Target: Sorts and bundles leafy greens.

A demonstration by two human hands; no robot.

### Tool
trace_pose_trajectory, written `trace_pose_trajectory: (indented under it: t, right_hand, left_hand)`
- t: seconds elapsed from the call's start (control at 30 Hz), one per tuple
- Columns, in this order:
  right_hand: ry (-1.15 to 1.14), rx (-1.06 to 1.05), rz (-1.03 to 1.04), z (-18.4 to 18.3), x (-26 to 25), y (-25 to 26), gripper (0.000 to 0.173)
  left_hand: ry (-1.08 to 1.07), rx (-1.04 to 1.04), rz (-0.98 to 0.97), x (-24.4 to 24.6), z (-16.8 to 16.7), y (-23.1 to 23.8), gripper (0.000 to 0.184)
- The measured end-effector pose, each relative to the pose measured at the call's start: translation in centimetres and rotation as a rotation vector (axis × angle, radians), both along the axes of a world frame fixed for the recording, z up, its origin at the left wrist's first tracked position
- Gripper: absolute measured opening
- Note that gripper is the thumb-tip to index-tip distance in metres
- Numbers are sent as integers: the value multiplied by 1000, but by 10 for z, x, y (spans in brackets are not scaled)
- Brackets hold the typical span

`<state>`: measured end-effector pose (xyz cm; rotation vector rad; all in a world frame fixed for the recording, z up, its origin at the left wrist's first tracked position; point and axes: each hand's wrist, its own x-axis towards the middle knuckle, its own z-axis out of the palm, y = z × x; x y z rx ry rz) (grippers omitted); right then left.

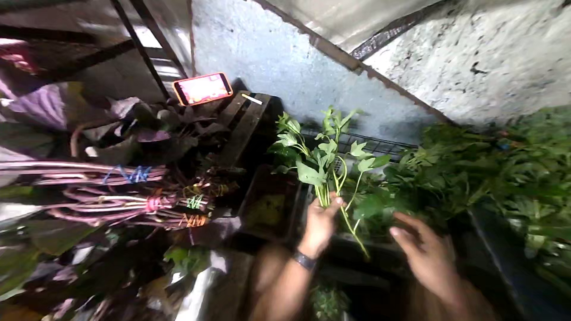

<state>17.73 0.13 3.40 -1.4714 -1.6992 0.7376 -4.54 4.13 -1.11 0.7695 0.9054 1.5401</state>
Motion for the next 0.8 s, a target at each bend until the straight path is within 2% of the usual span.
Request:
trace_pose_trajectory:
  t: [0.1, 0.17, 0.3, 0.37, 0.43, 0.53, 0.63, 0.8]
  right_hand:
    - [434, -173, 53, -8, -31, 2, 56]
    - [678, -236, 51, -14, -47, 5, 50]
    - [832, -186, 4, -18, -66, 11, 26]
    - [942, -190, -44, -15, -73, 14, 20]
    - [1087, -216, -70, -13, -77, 14, 26]
    - [1297, -231, 22, -23, -76, 10, 37]
    - [1325, -171, 167, -25, -77, -3, 37]
    - [1202, -163, 162, -10, -62, -35, 42]
  left_hand:
    - [-1, 0, -36, 3, 2, -2, 17]
    - [0, -3, -48, 5, 1, -4, 16]
    - [-7, -1, -62, 4, 2, -7, 12]
    - [-20, 8, -69, 4, 2, -6, 11]
    - [-37, 11, -82, 4, 2, -5, 11]
    - [-46, -14, -73, 4, 2, -4, 15]
    - [-70, -91, -36, 4, 3, -2, 17]
    - [-142, -188, 69, -6, 1, 10, 19]
